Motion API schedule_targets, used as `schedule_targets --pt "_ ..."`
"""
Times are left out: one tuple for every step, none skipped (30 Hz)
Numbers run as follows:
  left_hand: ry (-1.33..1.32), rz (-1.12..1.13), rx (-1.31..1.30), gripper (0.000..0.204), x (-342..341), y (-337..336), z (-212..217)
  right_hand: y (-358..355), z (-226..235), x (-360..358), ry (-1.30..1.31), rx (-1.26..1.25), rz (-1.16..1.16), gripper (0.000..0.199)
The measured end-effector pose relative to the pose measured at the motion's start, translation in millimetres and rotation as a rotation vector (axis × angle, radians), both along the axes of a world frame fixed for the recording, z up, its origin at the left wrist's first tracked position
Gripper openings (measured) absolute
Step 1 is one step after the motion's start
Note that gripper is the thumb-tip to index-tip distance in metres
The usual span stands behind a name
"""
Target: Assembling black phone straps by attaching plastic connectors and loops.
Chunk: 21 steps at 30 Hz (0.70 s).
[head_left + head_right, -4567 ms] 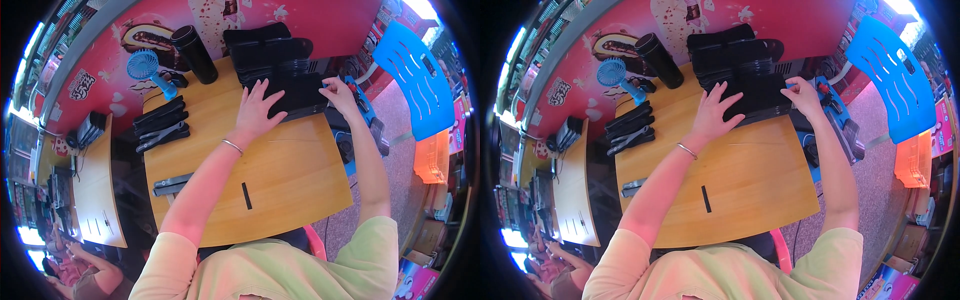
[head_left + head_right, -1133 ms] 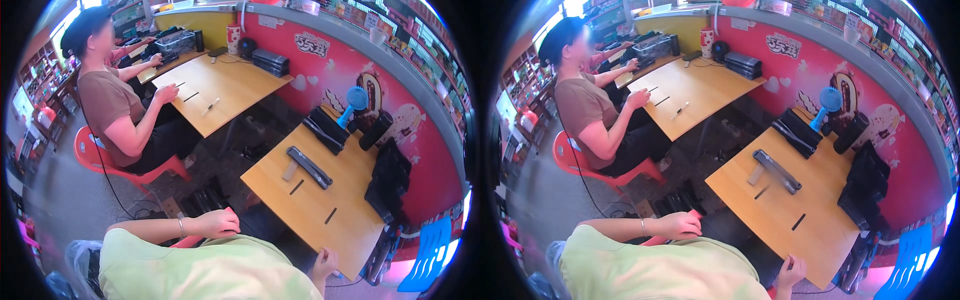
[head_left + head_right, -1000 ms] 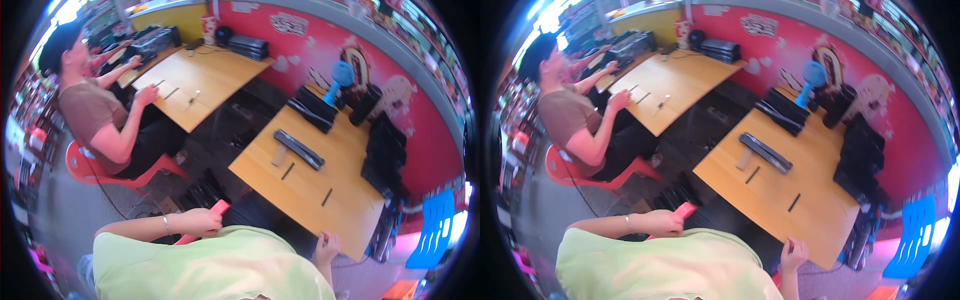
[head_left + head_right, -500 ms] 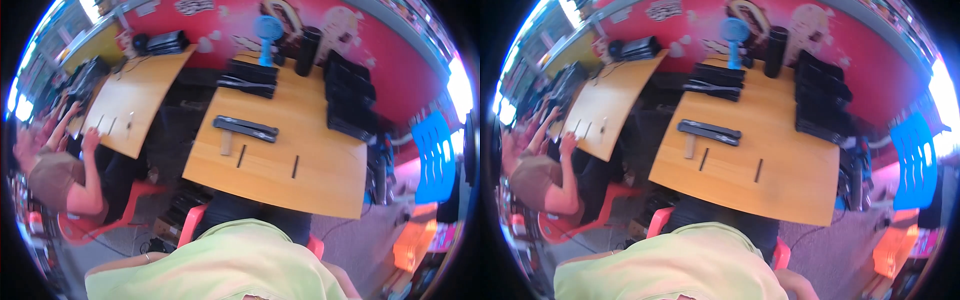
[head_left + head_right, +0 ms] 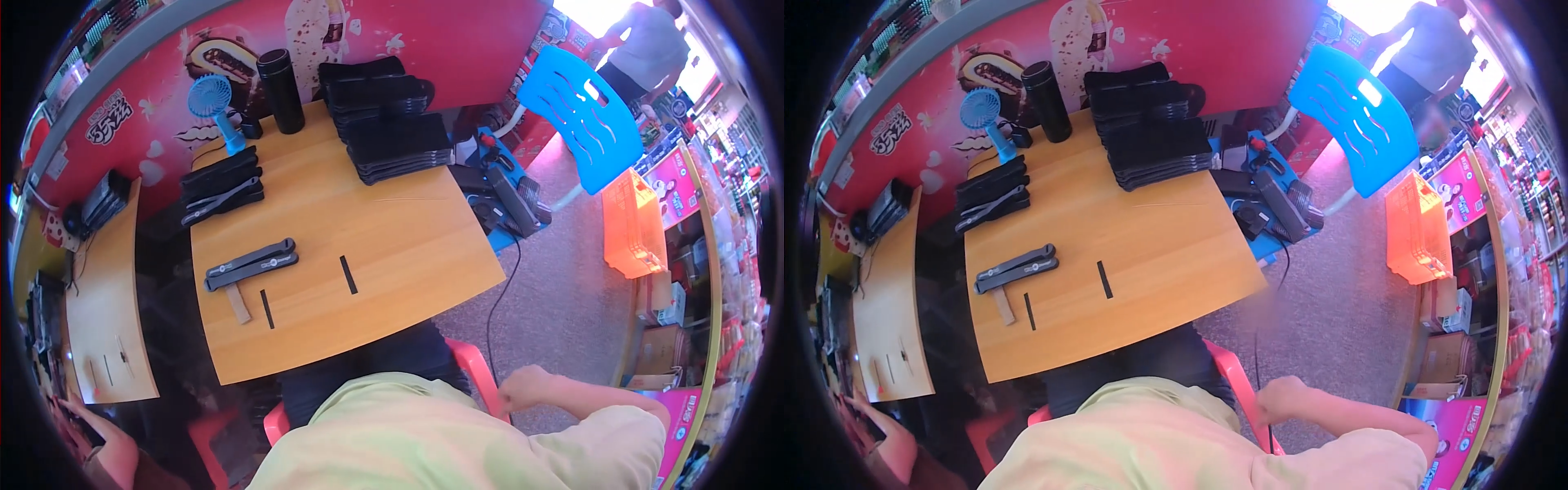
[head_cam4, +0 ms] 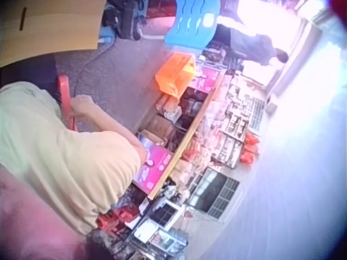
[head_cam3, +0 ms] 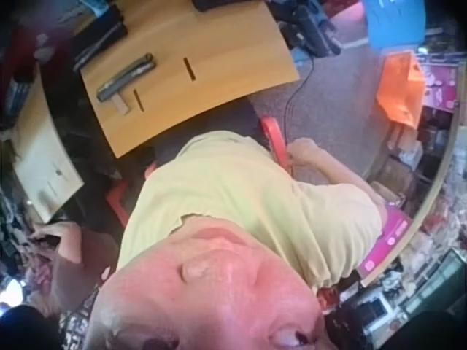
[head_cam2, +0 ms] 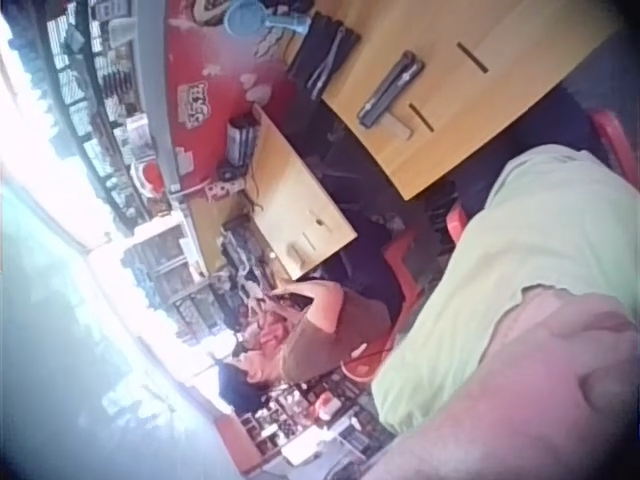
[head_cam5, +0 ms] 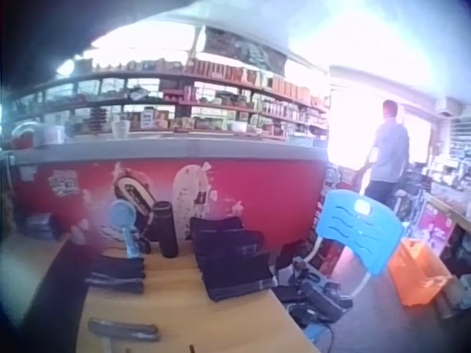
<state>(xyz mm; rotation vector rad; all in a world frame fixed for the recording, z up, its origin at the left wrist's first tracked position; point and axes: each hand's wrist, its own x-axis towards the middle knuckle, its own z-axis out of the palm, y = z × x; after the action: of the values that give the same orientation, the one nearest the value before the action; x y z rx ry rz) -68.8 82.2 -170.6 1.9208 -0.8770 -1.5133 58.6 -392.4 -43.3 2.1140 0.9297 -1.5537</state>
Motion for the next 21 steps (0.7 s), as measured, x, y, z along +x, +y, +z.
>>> schedule_targets --pt "0.009 0.001 -0.006 0.029 -0.4 0.3 -2.5 1.0 1.1 -0.7 0.217 0.098 -0.046 0.035" --pt "0.02 0.003 -0.011 0.029 -1.2 0.7 -5.0 2.4 1.6 -1.5 0.435 0.196 -0.092 0.036" --pt "0.031 0.005 -0.016 0.029 -2.0 1.0 -7.4 6.8 1.3 -4.7 0.435 0.192 -0.092 0.036" --pt "0.044 0.006 -0.019 0.029 -4.0 1.2 -9.5 12.6 0.0 -11.4 0.525 0.257 -0.163 0.038" --pt "0.058 0.008 -0.022 0.029 -5.9 1.5 -11.5 15.1 -1.4 -16.7 0.615 0.323 -0.236 0.04" --pt "0.072 0.009 -0.025 0.029 -7.5 1.8 -13.3 13.2 -4.2 -18.8 0.617 0.321 -0.237 0.04" --pt "0.089 0.009 -0.029 0.029 -11.9 2.3 -15.2 10.0 -8.4 -22.5 0.666 0.426 -0.298 0.041" --pt "0.101 0.008 -0.032 0.029 -12.5 3.0 -16.6 5.9 -13.8 -23.8 0.708 0.534 -0.36 0.042" --pt "0.112 0.006 -0.035 0.029 -12.7 3.9 -17.9 -1.9 -24.3 -27.1 0.706 0.532 -0.364 0.042" --pt "0.123 0.003 -0.036 0.029 -12.1 3.8 -19.2 -5.8 -30.2 -28.6 0.673 0.493 -0.321 0.042" --pt "0.133 0.0 -0.037 0.029 -11.1 3.9 -20.6 -7.8 -32.7 -29.5 0.637 0.453 -0.278 0.042" --pt "0.142 -0.003 -0.039 0.029 -9.8 4.2 -22.0 -14.4 -26.7 -26.1 0.634 0.453 -0.283 0.042" --pt "0.158 0.011 -0.036 0.029 -14.3 6.1 -22.9 -2.3 4.8 -9.1 0.489 0.217 -0.11 0.042" --pt "0.17 0.013 -0.033 0.029 -14.9 6.7 -23.4 3.4 22.6 2.2 0.332 -0.014 0.05 0.043" --pt "0.183 0.017 -0.035 0.029 -18.1 6.1 -24.5 1.0 23.6 6.6 0.334 -0.016 0.053 0.043" --pt "0.197 0.018 -0.039 0.029 -20.4 5.0 -25.9 -5.1 24.0 9.6 0.22 -0.05 0.111 0.038" --pt "0.21 0.019 -0.042 0.029 -22.9 3.9 -27.3 -7.3 25.8 12.6 0.107 -0.083 0.17 0.034" --pt "0.225 0.022 -0.045 0.029 -25.9 3.0 -28.5 -3.4 28.5 15.9 0.11 -0.086 0.171 0.034" --pt "0.236 0.028 -0.045 0.029 -27.0 3.5 -28.6 6.9 32.7 22.1 0.273 -0.032 0.055 0.034" --pt "0.248 0.035 -0.043 0.029 -28.9 3.9 -28.6 13.7 34.2 25.7 0.436 0.021 -0.062 0.035" --pt "0.262 0.045 -0.042 0.029 -31.8 4.3 -28.5 13.6 26.8 20.6 0.439 0.022 -0.053 0.035"
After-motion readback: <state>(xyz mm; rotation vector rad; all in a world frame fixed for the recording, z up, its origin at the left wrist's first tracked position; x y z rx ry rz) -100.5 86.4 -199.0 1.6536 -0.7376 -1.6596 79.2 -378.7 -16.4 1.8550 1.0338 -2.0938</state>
